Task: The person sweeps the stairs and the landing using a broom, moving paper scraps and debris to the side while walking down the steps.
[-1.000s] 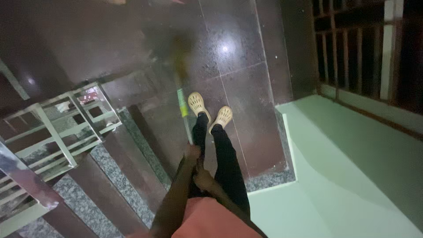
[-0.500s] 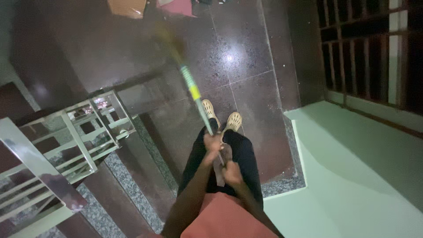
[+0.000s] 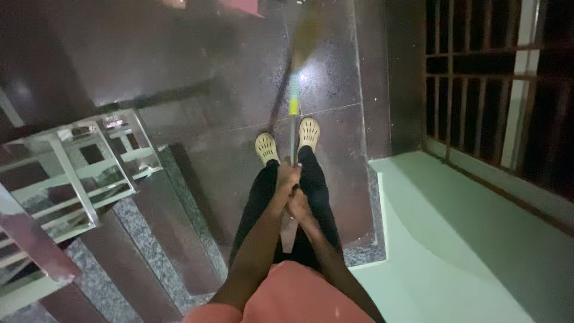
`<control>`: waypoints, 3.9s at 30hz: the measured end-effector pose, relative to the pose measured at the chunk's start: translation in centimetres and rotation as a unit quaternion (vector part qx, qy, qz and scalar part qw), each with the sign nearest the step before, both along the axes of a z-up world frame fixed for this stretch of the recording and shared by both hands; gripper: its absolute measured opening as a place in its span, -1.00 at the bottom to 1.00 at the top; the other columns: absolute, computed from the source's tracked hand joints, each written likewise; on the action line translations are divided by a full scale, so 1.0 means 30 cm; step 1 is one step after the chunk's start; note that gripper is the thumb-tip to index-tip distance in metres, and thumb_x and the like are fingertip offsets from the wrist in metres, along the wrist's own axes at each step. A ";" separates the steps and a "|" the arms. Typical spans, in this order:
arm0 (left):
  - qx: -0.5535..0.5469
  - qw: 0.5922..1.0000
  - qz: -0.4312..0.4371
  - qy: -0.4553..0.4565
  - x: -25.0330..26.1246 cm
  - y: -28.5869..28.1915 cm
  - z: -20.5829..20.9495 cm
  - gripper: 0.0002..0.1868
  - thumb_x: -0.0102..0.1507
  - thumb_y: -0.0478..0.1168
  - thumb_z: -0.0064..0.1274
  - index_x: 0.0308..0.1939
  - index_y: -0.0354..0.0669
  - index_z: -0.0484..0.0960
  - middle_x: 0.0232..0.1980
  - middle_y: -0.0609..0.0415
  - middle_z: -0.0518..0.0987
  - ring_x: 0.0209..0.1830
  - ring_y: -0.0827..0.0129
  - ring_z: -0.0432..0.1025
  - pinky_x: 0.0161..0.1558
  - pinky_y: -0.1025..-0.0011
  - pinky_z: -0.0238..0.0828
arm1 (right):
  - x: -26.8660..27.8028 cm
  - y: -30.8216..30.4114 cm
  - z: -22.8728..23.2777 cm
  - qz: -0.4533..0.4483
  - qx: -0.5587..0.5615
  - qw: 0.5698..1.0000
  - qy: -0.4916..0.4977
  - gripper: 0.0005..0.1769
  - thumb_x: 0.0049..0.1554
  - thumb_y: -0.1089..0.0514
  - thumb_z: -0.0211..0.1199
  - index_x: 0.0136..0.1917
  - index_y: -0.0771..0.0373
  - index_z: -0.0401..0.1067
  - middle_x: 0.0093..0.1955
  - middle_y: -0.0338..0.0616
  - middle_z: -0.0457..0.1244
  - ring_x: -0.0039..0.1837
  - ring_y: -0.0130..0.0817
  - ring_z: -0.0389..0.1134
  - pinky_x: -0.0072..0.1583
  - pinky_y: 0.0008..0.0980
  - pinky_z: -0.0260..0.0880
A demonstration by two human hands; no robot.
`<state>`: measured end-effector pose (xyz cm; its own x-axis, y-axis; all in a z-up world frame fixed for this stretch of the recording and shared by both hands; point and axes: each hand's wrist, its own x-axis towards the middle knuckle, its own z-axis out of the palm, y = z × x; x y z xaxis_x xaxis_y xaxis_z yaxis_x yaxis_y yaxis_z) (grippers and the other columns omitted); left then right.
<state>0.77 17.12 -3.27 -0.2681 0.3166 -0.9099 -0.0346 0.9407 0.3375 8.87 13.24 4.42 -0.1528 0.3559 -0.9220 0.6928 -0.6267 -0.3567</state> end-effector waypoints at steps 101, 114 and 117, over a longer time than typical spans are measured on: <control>0.034 0.668 0.743 0.020 0.135 0.145 0.227 -0.70 0.35 -0.17 0.07 0.01 -0.36 0.57 -0.22 -0.24 0.62 -0.23 0.04 0.54 -0.10 0.13 0.45 | -0.067 0.559 0.401 0.733 0.055 0.671 0.097 -0.46 0.07 0.29 0.07 0.34 0.36 0.33 -0.04 -0.06 0.36 -0.19 -0.43 0.38 -0.21 -0.35 0.41; -0.098 0.395 0.913 0.004 0.382 -0.643 -0.068 -0.71 0.43 -0.17 -0.07 -0.30 -0.32 0.46 -0.51 0.06 0.38 -0.58 0.34 0.28 -0.51 0.26 0.25 | -0.122 -0.144 -0.115 0.867 -0.143 0.478 -0.016 -0.57 0.31 0.05 -0.03 0.35 0.31 0.29 -0.03 -0.09 0.30 -0.04 -0.24 0.35 0.03 -0.12 0.38; -0.098 0.455 0.885 -0.025 0.299 -0.702 -0.131 -0.77 0.42 -0.18 -0.07 -0.13 -0.34 0.47 -0.34 -0.02 0.46 -0.43 0.28 0.37 -0.38 0.22 0.34 | -0.149 -0.236 -0.109 0.818 -0.142 0.541 -0.133 -0.50 0.35 -0.03 -0.06 0.48 0.18 0.26 -0.13 -0.09 0.30 -0.18 -0.21 0.22 -0.08 -0.13 0.28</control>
